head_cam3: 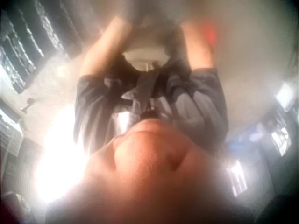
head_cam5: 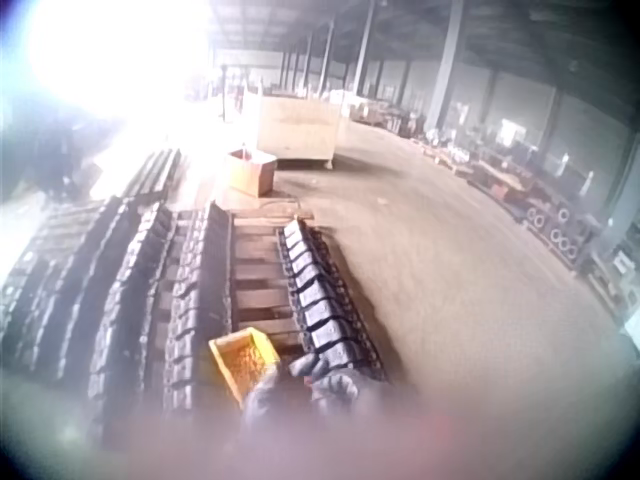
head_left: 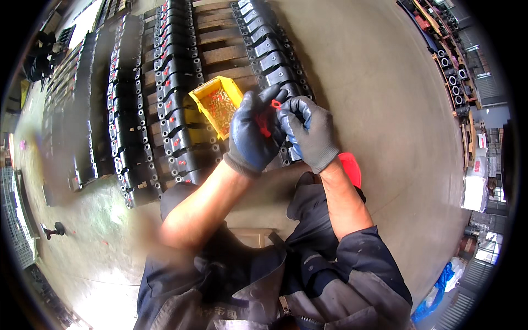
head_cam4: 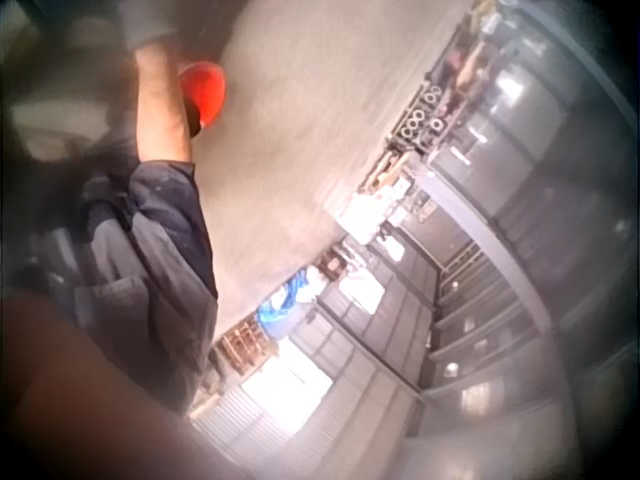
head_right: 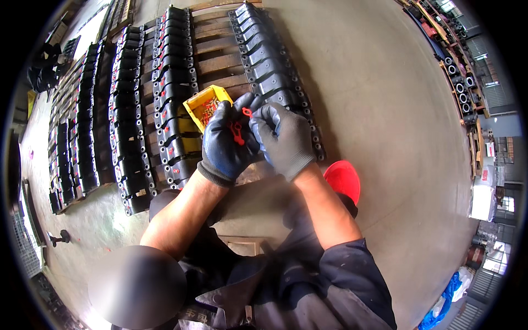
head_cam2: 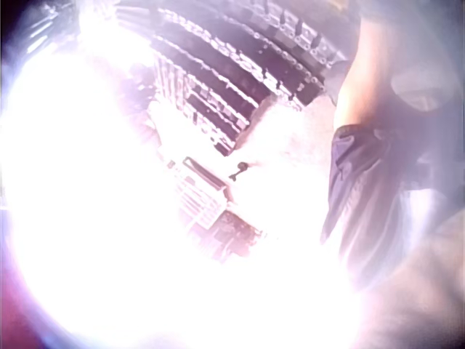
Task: The person takes small red and silver components from a bin, assembles them by hand, and inserts the assembled piece into a hole in a black metal part on a pallet.
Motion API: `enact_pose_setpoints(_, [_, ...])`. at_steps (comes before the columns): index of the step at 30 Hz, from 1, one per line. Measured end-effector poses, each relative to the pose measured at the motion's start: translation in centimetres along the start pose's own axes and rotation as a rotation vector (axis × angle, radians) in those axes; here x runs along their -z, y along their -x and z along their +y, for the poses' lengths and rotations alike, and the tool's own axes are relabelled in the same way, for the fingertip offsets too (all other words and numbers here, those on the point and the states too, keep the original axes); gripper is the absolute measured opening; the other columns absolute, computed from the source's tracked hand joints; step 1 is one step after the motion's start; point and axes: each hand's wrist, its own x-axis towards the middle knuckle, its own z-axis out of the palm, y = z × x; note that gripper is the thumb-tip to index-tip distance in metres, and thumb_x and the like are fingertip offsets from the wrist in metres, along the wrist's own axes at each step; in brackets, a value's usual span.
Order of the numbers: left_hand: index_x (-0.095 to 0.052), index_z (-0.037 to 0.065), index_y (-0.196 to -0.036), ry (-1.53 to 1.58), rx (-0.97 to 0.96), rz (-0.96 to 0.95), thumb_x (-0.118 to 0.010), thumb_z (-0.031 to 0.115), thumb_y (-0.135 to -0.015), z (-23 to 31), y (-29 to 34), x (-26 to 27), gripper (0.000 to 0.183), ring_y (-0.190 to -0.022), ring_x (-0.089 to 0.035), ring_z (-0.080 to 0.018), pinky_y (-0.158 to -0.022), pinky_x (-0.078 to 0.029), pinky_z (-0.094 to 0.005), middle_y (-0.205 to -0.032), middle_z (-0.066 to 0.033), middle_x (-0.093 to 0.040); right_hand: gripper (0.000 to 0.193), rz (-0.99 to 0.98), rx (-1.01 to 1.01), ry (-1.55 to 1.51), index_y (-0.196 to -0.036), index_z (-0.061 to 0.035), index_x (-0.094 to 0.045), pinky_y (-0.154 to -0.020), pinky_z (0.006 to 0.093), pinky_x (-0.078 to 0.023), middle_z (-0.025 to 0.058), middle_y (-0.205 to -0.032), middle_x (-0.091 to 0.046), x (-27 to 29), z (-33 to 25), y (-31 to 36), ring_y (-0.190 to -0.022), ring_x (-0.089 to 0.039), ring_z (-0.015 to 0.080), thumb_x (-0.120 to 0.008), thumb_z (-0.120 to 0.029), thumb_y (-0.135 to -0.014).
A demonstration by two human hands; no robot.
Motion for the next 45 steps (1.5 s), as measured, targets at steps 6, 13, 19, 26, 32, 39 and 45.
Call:
enact_pose_setpoints(6, [-0.055,0.0,-0.132,-0.233,-0.001,-0.082,-0.046,0.038,-0.107,-0.3,-0.2,1.5,0.047,-0.1,-0.064,-0.0165,-0.092,-0.051,-0.0322,-0.117,-0.0101,-0.067,0.007,-0.06,-0.181,-0.348,-0.095,-0.0025,-0.066,-0.056,0.0217,-0.047,-0.0009,-0.077,-0.065,0.6,0.6,-0.6,-0.063,-0.056,0.0044,-0.066,-0.01,-0.096])
enact_pose_setpoints(13, [-0.065,0.006,-0.106,-0.342,-0.154,0.039,-0.061,0.026,-0.101,-1.3,1.4,-0.4,0.021,-0.069,-0.054,-0.0034,-0.06,-0.045,-0.0198,-0.085,0.0035,-0.062,0.012,-0.137,-0.213,-0.41,-0.099,-0.0023,-0.068,-0.056,0.0205,-0.049,-0.0016,-0.079,-0.067,0.6,1.6,-0.6,-0.064,-0.059,0.0033,-0.065,-0.014,-0.098])
enact_pose_setpoints(19, [-0.067,0.006,-0.105,-0.712,-0.62,0.066,-0.06,0.021,-0.1,-0.8,1.1,1.8,0.017,-0.071,-0.061,-0.0089,-0.061,-0.05,-0.0232,-0.086,-0.0009,-0.066,0.018,-0.132,-0.065,-0.259,-0.11,0.0001,-0.068,-0.061,0.0217,-0.051,0.0043,-0.086,-0.069,-1.2,0.9,0.2,-0.068,-0.061,0.0067,-0.062,-0.013,-0.098])
enact_pose_setpoints(26, [-0.061,0.002,-0.118,-0.245,-0.185,0.194,-0.049,0.026,-0.106,2.0,2.6,-1.4,0.029,-0.063,-0.059,-0.0077,-0.056,-0.048,-0.0208,-0.088,-0.0014,-0.065,0.021,0.079,-0.187,-0.245,-0.1,-0.0008,-0.068,-0.058,0.0223,-0.05,0.002,-0.078,-0.066,-1.2,5.6,-4.8,-0.063,-0.059,0.0072,-0.057,-0.018,-0.101])
enact_pose_setpoints(32, [-0.066,0.003,-0.108,-0.346,-0.224,0.183,-0.056,0.027,-0.104,3.1,2.6,-3.5,0.027,-0.036,-0.045,-0.0089,-0.034,-0.034,-0.0229,-0.056,-0.0029,-0.056,0.028,-0.31,-0.279,0.074,-0.103,-0.0046,-0.071,-0.07,0.0278,-0.055,0.0064,-0.085,-0.07,-12.3,14.5,-10.2,-0.075,-0.066,0.0115,-0.059,-0.029,-0.098])
enact_pose_setpoints(39, [-0.067,0.002,-0.111,-0.17,-0.029,0.227,-0.056,0.032,-0.105,4.9,1.7,-4.2,0.032,-0.043,-0.038,-0.004,-0.041,-0.032,-0.0203,-0.059,0.0036,-0.048,0.037,-0.634,-0.051,0.891,-0.129,-0.0206,-0.065,-0.098,0.0425,-0.05,0.0142,-0.123,-0.068,-24.7,15.9,-14.6,-0.113,-0.065,0.0333,-0.055,-0.025,-0.094])
enact_pose_setpoints(45, [-0.067,0.002,-0.117,-0.24,-0.041,0.276,-0.056,0.029,-0.104,3.8,0.1,-2.9,0.031,-0.052,-0.041,-0.0019,-0.047,-0.033,-0.0177,-0.07,0.0031,-0.054,0.03,-0.693,0.081,1.136,-0.124,-0.0156,-0.064,-0.096,0.0439,-0.052,0.016,-0.123,-0.067,-27.6,18.1,-16.2,-0.116,-0.064,0.0344,-0.049,-0.015,-0.098])
